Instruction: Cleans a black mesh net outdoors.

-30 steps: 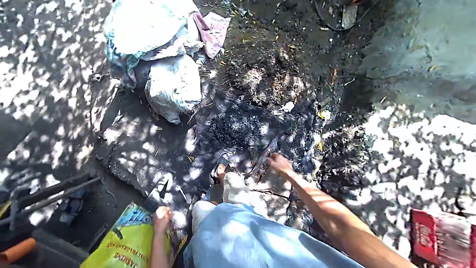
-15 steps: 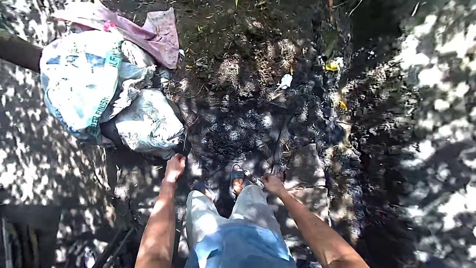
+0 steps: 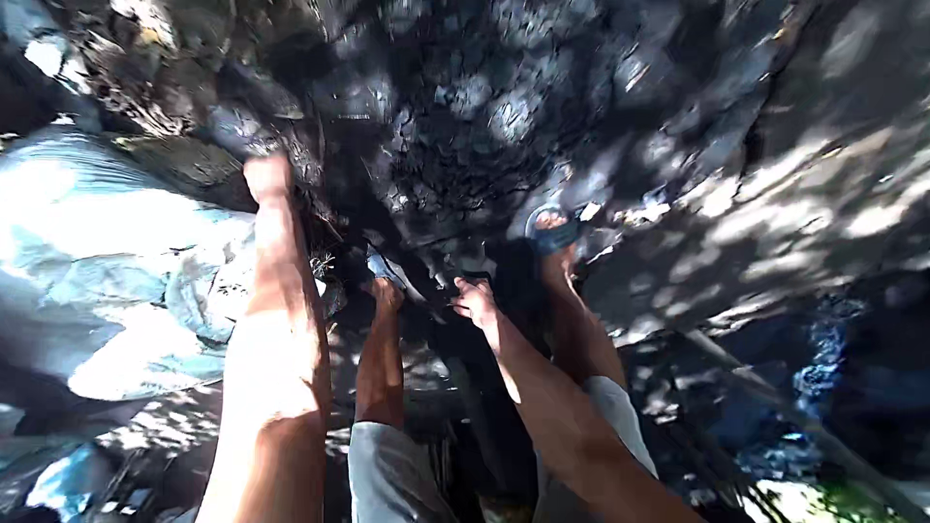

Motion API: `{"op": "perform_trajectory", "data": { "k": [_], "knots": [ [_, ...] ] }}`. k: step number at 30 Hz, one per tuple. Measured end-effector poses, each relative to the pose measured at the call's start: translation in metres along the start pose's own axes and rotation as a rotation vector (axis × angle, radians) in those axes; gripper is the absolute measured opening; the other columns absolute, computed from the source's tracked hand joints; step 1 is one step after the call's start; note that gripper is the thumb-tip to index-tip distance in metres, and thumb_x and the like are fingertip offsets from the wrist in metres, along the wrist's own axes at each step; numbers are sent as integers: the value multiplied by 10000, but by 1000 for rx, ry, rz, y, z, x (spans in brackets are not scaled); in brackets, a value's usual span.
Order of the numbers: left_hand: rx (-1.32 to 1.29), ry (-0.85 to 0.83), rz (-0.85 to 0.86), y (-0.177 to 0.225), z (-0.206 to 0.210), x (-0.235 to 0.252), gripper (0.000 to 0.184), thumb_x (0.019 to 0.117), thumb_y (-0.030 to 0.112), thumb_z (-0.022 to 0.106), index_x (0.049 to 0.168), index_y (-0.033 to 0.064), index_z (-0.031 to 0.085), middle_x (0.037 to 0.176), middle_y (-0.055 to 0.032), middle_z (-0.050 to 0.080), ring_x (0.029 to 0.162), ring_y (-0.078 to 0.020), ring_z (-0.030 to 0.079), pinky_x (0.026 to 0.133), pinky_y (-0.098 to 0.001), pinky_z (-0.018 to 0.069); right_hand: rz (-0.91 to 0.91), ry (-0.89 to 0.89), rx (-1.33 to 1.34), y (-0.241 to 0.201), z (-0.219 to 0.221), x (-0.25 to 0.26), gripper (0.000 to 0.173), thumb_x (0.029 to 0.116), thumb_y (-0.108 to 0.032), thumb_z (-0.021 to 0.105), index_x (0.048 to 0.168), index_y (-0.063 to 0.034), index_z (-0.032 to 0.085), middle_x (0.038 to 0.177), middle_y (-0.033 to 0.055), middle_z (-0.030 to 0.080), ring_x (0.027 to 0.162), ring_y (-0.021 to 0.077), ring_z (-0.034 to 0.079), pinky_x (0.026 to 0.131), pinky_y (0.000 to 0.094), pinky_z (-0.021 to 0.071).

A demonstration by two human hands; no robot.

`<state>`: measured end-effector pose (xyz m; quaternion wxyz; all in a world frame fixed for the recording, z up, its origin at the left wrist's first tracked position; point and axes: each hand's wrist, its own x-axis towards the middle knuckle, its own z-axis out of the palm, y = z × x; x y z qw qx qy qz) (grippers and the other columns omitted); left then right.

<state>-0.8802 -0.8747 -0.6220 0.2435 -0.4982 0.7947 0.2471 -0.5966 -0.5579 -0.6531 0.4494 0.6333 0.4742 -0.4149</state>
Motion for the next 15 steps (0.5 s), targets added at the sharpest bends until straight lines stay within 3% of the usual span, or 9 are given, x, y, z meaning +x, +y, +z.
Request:
{"op": "perform_trajectory", "data": {
  "k": [2, 4, 6, 9, 11, 13, 15],
  "knots": [
    [-192, -74, -35, 20, 24, 9, 643, 942, 446, 660, 1439, 68, 509, 1344, -200, 598, 1175, -328, 642, 891, -555, 591, 67, 64, 159, 21, 33, 30, 725, 1003, -429, 663, 1557, -95, 336, 1376, 234, 581, 1020, 330, 711, 794, 452, 627],
    [-269, -104, -36, 40, 38, 8, 616, 958, 431, 643, 1445, 90, 482, 1335, -185, 576, 1150, -321, 638, 840, -554, 595, 117, 95, 377, 23, 59, 54, 819, 974, -499, 681, 1576, -104, 289, 1416, 234, 534, 1053, 338, 685, 813, 453, 615],
    [-220, -40, 20, 43, 49, 6, 626, 951, 448, 645, 1425, 65, 501, 1322, -189, 584, 1168, -319, 626, 853, -569, 585, 119, 119, 504, 18, 71, 64, 793, 956, -544, 684, 1531, -106, 357, 1378, 191, 574, 1015, 287, 685, 788, 418, 603],
    [-70, 142, -41, 20, 44, 19, 765, 941, 486, 615, 1493, -9, 425, 1476, -272, 470, 1339, -396, 489, 1039, -584, 475, 74, 103, 489, 7, 68, 70, 510, 1004, -362, 676, 1390, -67, 522, 1205, 131, 633, 935, 206, 664, 741, 353, 579],
    [-36, 182, -138, -2, 38, 31, 674, 956, 445, 586, 1426, -31, 507, 1489, -282, 457, 1354, -425, 461, 1051, -613, 415, 26, 95, 407, 6, 56, 67, 344, 1028, -257, 622, 1323, -87, 573, 1055, 99, 615, 822, 180, 627, 674, 343, 551],
    [-111, 181, -224, -24, 37, 48, 670, 957, 476, 592, 1398, -24, 519, 1419, -276, 536, 1304, -427, 532, 1010, -614, 482, -66, 121, 287, 7, 41, 43, 332, 1029, -214, 580, 1327, -69, 564, 1068, 126, 627, 822, 208, 647, 677, 378, 571],
    [-244, 179, -294, -35, 43, 67, 721, 942, 504, 638, 1423, -18, 507, 1437, -286, 517, 1325, -437, 509, 1029, -619, 473, -223, 136, 149, 12, 26, 8, 319, 1016, -198, 572, 1272, -9, 584, 1058, 168, 655, 836, 251, 667, 697, 435, 586]
  ]
}}
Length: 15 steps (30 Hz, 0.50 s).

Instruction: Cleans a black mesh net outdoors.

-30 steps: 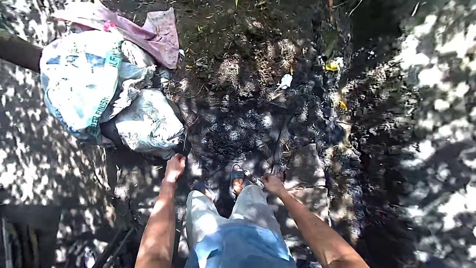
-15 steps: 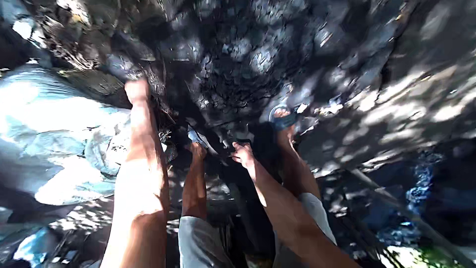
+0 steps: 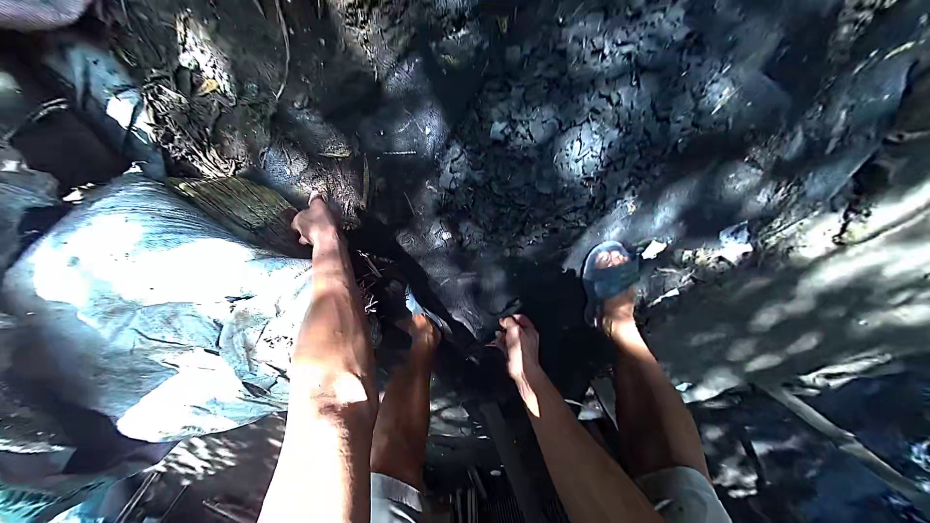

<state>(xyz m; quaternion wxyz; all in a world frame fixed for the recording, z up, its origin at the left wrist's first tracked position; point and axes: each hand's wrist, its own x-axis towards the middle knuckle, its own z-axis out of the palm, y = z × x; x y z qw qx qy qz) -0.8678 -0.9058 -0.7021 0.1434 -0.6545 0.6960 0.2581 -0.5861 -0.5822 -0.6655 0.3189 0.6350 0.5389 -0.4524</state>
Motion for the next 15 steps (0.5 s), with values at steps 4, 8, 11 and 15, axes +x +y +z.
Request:
{"op": "perform_trajectory", "data": {
  "k": [4, 8, 11, 15],
  "knots": [
    [-230, -9, -21, 8, 21, 6, 652, 931, 439, 694, 1386, 3, 522, 1218, -234, 624, 1007, -341, 653, 812, -527, 574, -254, -17, -50, -9, -32, -55, 178, 1003, -102, 573, 1125, 17, 623, 860, 113, 681, 660, 194, 665, 569, 363, 578],
    [-653, -209, 110, 39, 15, -10, 347, 963, 298, 701, 1179, 56, 577, 888, -83, 643, 676, -165, 621, 589, -348, 552, -455, 56, -72, -32, -56, -92, 155, 917, -78, 648, 1030, -1, 574, 744, 76, 602, 578, 178, 602, 540, 364, 557],
    [-738, -466, 251, 69, -19, -35, 304, 967, 151, 652, 1251, 76, 571, 893, -75, 621, 686, -167, 598, 593, -348, 539, -627, 148, -108, -64, -83, -115, 356, 898, -92, 709, 1197, 16, 550, 808, 75, 617, 614, 156, 618, 585, 350, 580],
    [-704, -733, 619, 90, -78, -111, 485, 957, 115, 607, 1424, 81, 482, 1007, -81, 644, 743, -170, 628, 657, -368, 577, -868, 64, 107, -114, -114, -143, 579, 883, -9, 720, 1384, 43, 434, 996, 76, 623, 757, 138, 682, 685, 318, 646]
  ]
}}
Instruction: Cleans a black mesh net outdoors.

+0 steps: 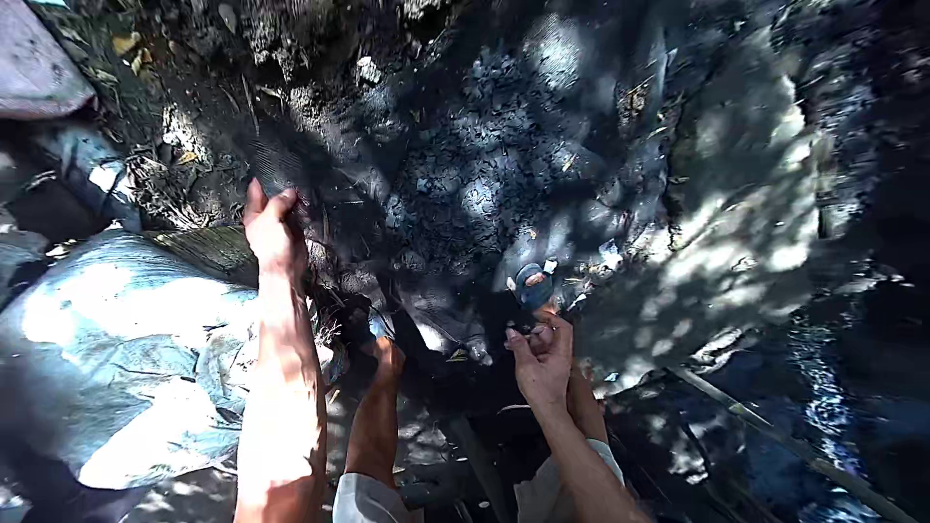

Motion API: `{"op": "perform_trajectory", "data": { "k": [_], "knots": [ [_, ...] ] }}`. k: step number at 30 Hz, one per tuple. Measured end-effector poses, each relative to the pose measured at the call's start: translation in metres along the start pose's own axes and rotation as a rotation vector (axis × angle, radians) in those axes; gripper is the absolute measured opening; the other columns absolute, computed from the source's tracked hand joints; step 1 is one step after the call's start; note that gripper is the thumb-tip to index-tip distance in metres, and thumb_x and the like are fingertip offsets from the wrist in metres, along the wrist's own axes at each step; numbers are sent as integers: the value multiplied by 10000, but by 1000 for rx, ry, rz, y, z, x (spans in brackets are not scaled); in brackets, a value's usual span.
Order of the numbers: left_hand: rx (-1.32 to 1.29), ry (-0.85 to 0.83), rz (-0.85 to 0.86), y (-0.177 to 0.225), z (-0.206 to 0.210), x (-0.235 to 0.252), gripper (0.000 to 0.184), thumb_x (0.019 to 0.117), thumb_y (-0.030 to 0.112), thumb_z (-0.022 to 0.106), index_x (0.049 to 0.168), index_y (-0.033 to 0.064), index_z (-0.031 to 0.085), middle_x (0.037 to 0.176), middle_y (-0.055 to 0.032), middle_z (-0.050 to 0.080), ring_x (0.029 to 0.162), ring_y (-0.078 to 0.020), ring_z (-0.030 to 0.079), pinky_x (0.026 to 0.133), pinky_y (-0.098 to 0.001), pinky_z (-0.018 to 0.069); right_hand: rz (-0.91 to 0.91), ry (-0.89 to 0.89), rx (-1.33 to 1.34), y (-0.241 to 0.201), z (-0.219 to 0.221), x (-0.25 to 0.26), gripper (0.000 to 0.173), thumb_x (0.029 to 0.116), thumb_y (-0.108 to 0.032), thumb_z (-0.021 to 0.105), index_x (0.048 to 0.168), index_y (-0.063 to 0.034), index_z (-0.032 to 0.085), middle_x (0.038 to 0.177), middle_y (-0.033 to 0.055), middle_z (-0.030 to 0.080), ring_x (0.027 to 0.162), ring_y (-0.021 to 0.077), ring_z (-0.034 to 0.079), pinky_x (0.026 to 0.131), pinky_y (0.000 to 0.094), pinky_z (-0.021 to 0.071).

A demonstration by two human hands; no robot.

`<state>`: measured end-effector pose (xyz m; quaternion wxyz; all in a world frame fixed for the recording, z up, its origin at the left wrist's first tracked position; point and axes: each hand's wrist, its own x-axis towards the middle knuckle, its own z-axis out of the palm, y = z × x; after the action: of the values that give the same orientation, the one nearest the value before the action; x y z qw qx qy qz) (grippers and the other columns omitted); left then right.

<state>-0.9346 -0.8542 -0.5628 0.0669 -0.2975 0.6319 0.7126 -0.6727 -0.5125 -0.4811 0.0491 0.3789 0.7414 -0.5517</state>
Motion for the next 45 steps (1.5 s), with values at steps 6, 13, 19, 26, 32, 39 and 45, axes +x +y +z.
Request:
{"op": "perform_trajectory", "data": {
  "k": [6, 13, 19, 26, 32, 39, 45],
  "knots": [
    [745, -684, 130, 33, 95, -174, 394, 1004, 143, 599, 1394, 89, 633, 1335, -103, 685, 1160, -198, 692, 1010, -471, 574, -28, -252, 41, -100, -7, 15, 883, 872, -62, 777, 1598, -39, 274, 925, 64, 685, 738, 164, 716, 687, 339, 662],
    [1108, -949, 467, -8, 135, -248, 321, 961, 188, 539, 1210, 200, 742, 963, -72, 688, 962, -251, 679, 839, -442, 581, -113, -487, -264, -108, -48, 57, 244, 957, -220, 694, 1171, -125, 761, 1016, 24, 721, 787, 74, 699, 745, 265, 631],
    [972, -887, 390, -11, 135, -278, 339, 990, 169, 567, 1295, 150, 712, 1077, -61, 719, 1048, -190, 672, 961, -373, 549, -6, -717, -294, -109, -81, 65, 228, 964, -243, 660, 1124, -87, 707, 1079, 60, 699, 918, 116, 690, 864, 316, 597],
    [1016, -643, 525, -7, 163, -302, 242, 942, 138, 572, 1082, 150, 769, 872, -57, 659, 867, -187, 657, 777, -362, 566, 71, -660, -211, -110, -109, 72, 834, 940, -256, 725, 1639, -250, 269, 909, 16, 665, 730, 138, 671, 724, 351, 627],
    [1000, -720, 361, -7, 153, -317, 304, 982, 187, 615, 1262, 100, 694, 1004, -38, 732, 936, -151, 693, 857, -373, 593, -173, -894, -439, -123, -118, 90, 262, 965, -263, 617, 1099, -68, 730, 1064, 97, 705, 1033, 204, 666, 991, 387, 516],
    [1153, -493, 255, -8, 147, -305, 1444, 610, 871, 717, 1588, -78, 237, 1557, -339, 371, 1447, -447, 383, 1183, -602, 338, -88, -876, -312, -150, -103, 87, 264, 974, -271, 611, 1127, -93, 734, 1073, 71, 722, 1030, 172, 671, 972, 380, 529],
    [390, -499, 194, -40, 242, -253, 534, 1093, 278, 384, 1509, -52, 437, 1583, -174, 457, 1480, -230, 418, 1211, -357, 368, -321, -729, -42, -161, -88, 97, 189, 930, -156, 641, 1053, -48, 734, 993, 92, 738, 971, 184, 699, 912, 371, 567]
  ]
}}
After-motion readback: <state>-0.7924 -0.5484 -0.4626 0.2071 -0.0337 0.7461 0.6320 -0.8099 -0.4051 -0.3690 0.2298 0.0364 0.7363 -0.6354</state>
